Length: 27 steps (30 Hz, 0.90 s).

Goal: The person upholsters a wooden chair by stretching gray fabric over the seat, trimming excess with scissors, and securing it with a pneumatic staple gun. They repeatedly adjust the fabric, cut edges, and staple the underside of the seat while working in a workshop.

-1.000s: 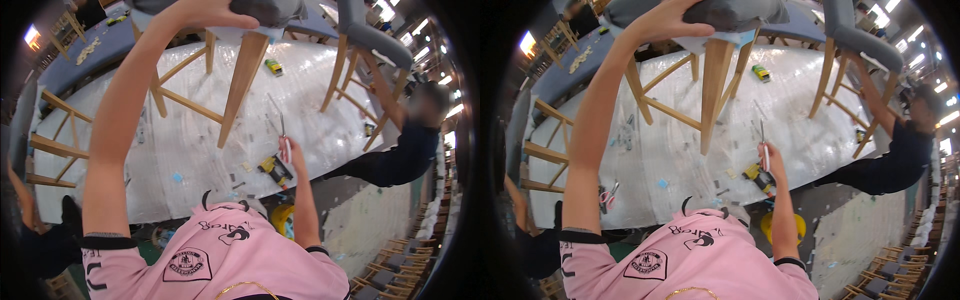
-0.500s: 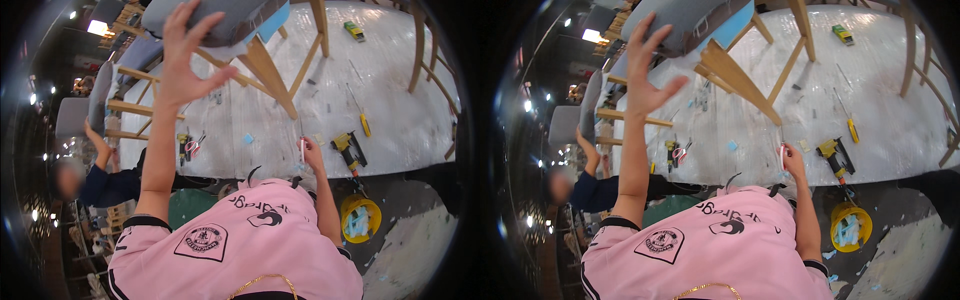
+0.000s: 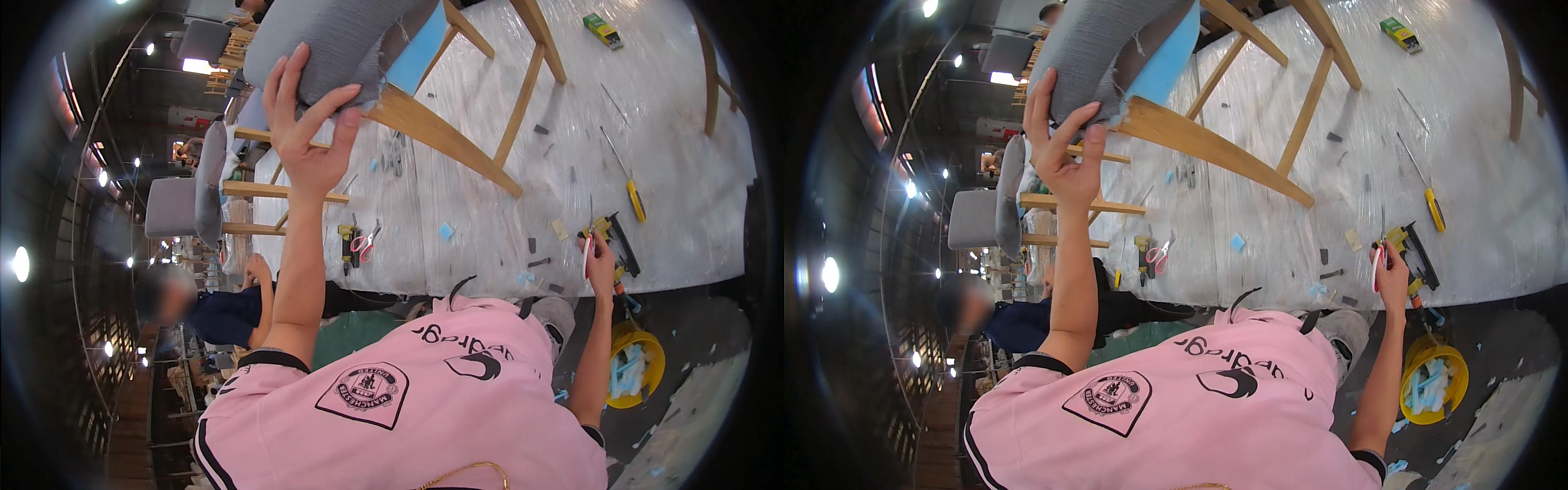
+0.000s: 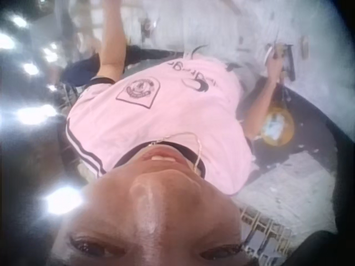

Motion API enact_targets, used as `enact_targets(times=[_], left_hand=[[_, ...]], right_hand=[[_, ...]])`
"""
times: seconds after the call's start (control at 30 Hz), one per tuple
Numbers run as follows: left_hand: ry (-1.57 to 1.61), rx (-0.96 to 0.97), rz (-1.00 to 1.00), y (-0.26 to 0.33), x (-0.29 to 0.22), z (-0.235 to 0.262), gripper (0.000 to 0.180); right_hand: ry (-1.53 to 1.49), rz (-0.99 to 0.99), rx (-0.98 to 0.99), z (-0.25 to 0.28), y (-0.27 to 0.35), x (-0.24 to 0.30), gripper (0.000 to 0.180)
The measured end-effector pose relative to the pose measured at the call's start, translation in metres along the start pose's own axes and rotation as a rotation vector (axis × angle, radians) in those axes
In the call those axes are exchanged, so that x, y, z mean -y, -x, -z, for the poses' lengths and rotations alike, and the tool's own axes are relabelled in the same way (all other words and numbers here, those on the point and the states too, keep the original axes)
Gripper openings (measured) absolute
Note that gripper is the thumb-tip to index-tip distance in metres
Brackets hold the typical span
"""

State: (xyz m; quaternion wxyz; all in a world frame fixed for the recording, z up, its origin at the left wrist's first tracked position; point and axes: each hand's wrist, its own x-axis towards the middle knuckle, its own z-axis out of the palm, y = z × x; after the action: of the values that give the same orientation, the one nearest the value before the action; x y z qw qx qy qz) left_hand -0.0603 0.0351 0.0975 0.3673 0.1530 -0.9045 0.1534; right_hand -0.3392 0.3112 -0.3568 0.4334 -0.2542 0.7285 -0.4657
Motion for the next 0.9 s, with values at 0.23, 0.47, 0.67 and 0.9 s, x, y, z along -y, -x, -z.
enact_targets(times=[0.23,0.47,0.67,0.9], left_hand=[[-0.017,0.003,0.108,-0.003,-0.019,0.001,0.023],[0.087,-0.001,-0.016,0.045,-0.045,0.003,0.017],[1.132,-0.205,1.110,0.072,-0.035,0.001,0.057],[1.075,-0.013,1.256,0.031,-0.027,0.005,0.075]], right_hand=[[0.355,0.197,-0.092,-0.053,-0.032,0.032,0.050],[0.410,0.479,-0.202,-0.090,-0.094,0.034,0.042],[-0.494,0.571,0.328,-0.089,0.011,0.374,0.044],[-0.267,0.666,0.349,-0.103,0.047,0.455,0.057]])
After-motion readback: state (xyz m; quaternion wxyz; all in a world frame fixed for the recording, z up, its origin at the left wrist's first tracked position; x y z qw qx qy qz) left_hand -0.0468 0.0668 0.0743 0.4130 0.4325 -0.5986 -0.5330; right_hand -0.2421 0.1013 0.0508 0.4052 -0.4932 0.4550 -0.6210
